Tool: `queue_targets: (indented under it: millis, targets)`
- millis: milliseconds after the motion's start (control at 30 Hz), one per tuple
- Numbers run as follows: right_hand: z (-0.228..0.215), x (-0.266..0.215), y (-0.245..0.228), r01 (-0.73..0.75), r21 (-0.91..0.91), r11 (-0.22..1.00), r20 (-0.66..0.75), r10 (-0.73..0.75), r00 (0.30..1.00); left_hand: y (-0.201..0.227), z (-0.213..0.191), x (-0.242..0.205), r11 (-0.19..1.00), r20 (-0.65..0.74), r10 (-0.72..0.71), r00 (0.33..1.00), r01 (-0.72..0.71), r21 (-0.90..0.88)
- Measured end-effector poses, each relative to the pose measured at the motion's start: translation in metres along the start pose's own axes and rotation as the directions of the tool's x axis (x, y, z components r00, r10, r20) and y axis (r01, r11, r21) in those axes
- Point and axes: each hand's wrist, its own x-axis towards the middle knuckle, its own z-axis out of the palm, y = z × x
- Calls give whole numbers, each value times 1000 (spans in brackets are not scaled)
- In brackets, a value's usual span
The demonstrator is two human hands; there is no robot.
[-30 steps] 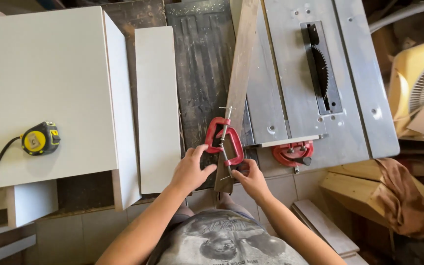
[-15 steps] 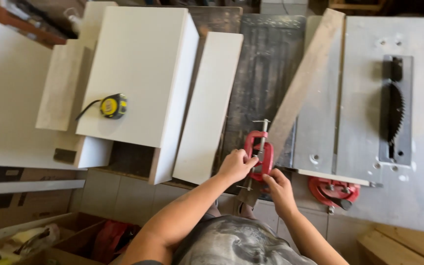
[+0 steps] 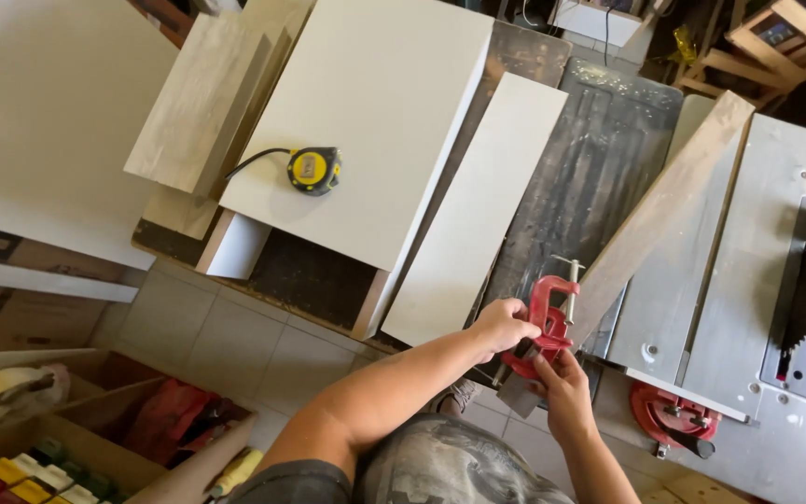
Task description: Measuring and marking wooden boards using a tape measure on a table saw workbench to prepare for cutting.
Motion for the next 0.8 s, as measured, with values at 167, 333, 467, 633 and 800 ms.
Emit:
queue_targets:
  millis: [167, 333, 467, 633, 800]
  targets:
    - [28, -25, -17, 40, 34, 999, 32, -41, 999, -8, -30, -28, 990, 37, 141, 989, -140, -37]
    - [77, -15, -35, -32, -99, 995, 44, 36, 998, -15, -64, -31, 990, -85, 134, 987, -136, -20]
    - [92, 12, -11, -53, -107, 993, 124, 66, 990, -18, -85, -39, 995, -224, -41, 974, 19, -97]
    - [99, 16, -7, -81, -99, 992, 110, 92, 990, -23, -78, -46, 995, -201, -36, 979, 17, -95]
    - [94, 37, 9, -17, -215, 976, 82, 35, 996, -19, -102, -92, 930, -50, 251, 967, -227, 291]
